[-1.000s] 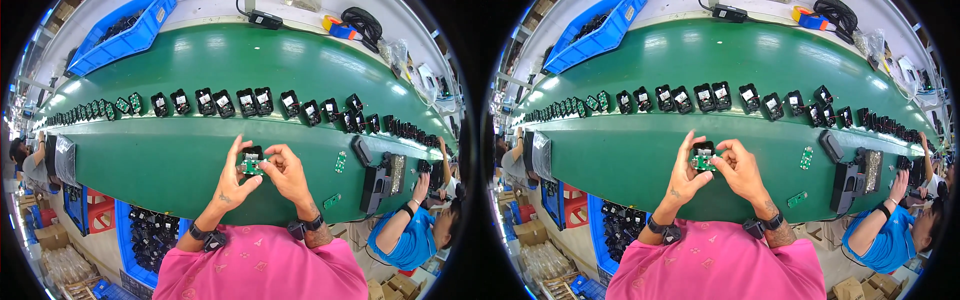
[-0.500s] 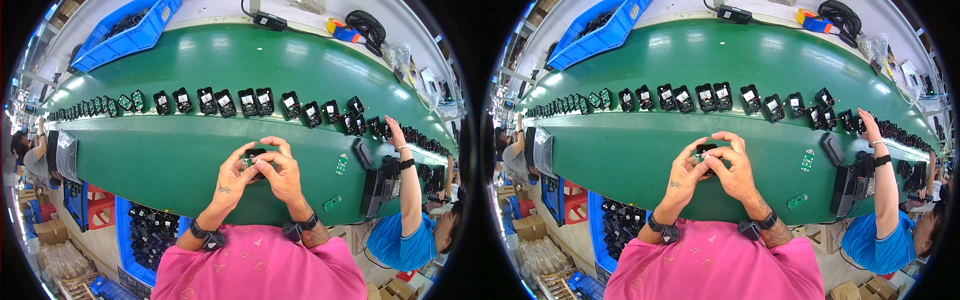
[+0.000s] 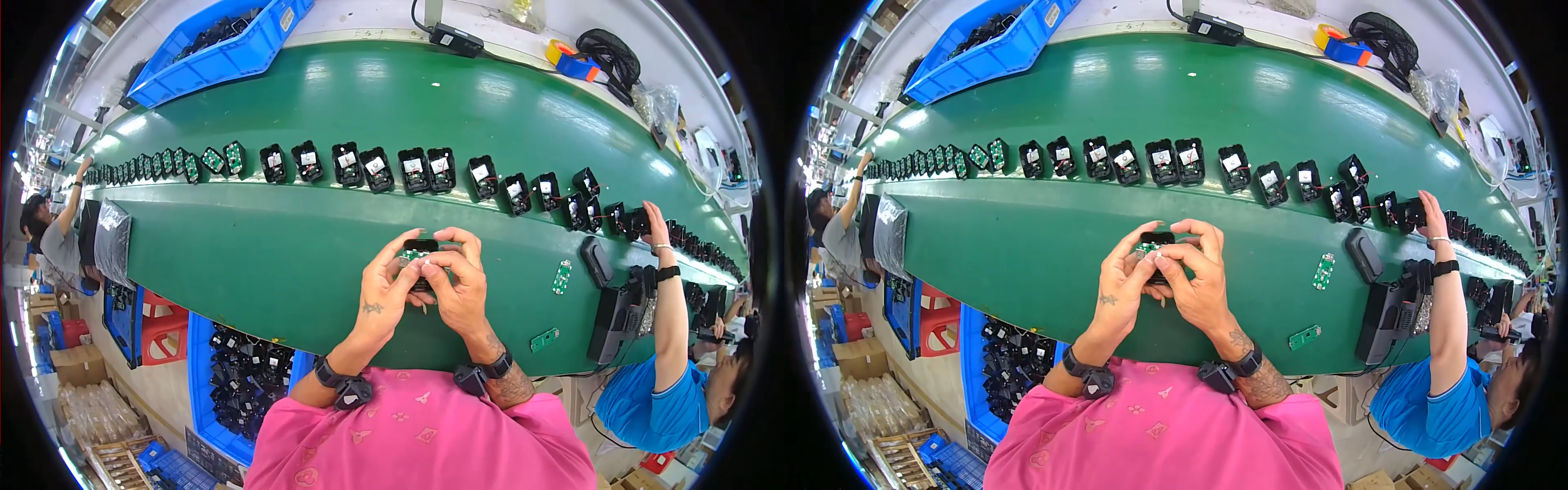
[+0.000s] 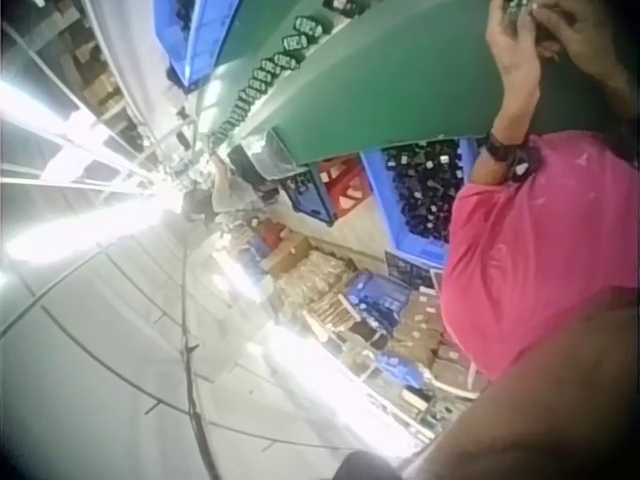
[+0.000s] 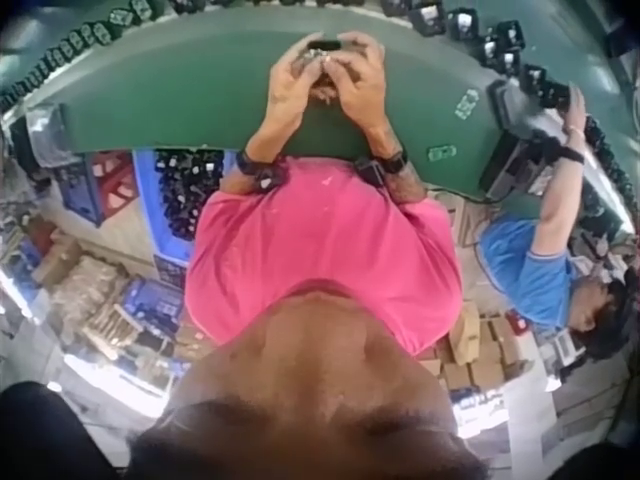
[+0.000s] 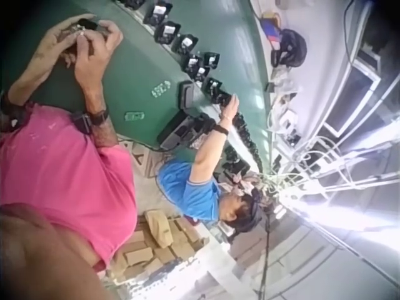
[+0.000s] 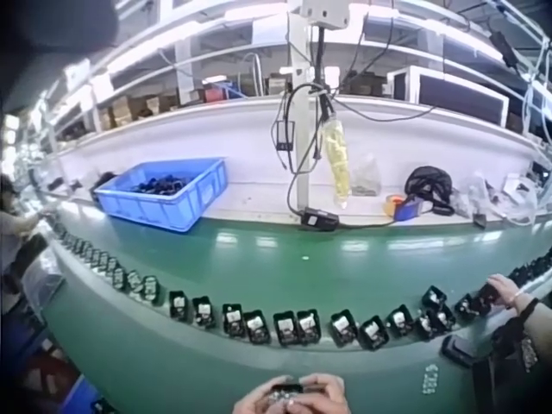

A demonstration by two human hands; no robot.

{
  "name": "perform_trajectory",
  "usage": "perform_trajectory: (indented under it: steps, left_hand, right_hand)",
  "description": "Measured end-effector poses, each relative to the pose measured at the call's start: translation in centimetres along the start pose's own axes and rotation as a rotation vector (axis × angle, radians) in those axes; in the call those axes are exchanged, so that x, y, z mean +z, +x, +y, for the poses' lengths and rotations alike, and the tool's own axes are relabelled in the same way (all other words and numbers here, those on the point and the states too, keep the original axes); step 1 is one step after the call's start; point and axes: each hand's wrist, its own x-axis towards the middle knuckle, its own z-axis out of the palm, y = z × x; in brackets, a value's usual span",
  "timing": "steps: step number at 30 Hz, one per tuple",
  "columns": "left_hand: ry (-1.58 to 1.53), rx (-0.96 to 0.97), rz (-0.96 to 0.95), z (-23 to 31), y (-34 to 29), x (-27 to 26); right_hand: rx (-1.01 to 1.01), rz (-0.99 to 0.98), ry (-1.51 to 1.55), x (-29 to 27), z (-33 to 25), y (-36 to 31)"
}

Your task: The person picks up a circuit board and a black plastic housing, fits the board into the housing by hand, and places the assembled unit onto the conveyor belt before retrieving more components from blue bins.

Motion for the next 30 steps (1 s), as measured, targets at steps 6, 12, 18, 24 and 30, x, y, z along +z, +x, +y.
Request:
perform_trajectory:
  steps: [6,12,18,24,30]
  left_hand:
    - [-0.004,0.163,0.102,-0.4,0.0,1.1]
    - [0.129,0.413,0.159,0.7,-0.2,1.7]
    - [0.140,0.437,0.172,0.4,-0.4,1.7]
    - [0.249,0.560,0.156,0.0,-0.7,1.4]
    - [0.521,0.751,0.113,-0.3,-0.3,0.5]
  right_hand:
    - [-0.190,0.098,-0.334,0.0,-2.2,0.4]
    - [-0.325,0.059,-0.412,-0.6,-4.1,0.6]
    - [-0.030,-0.060,-0.182,-0.8,-4.4,0.5]
    - [-0.018,-0.183,-0.196,-2.1,-5.1,1.2]
    - [-0.026,-0.207,-0.194,-2.5,-5.1,1.3]
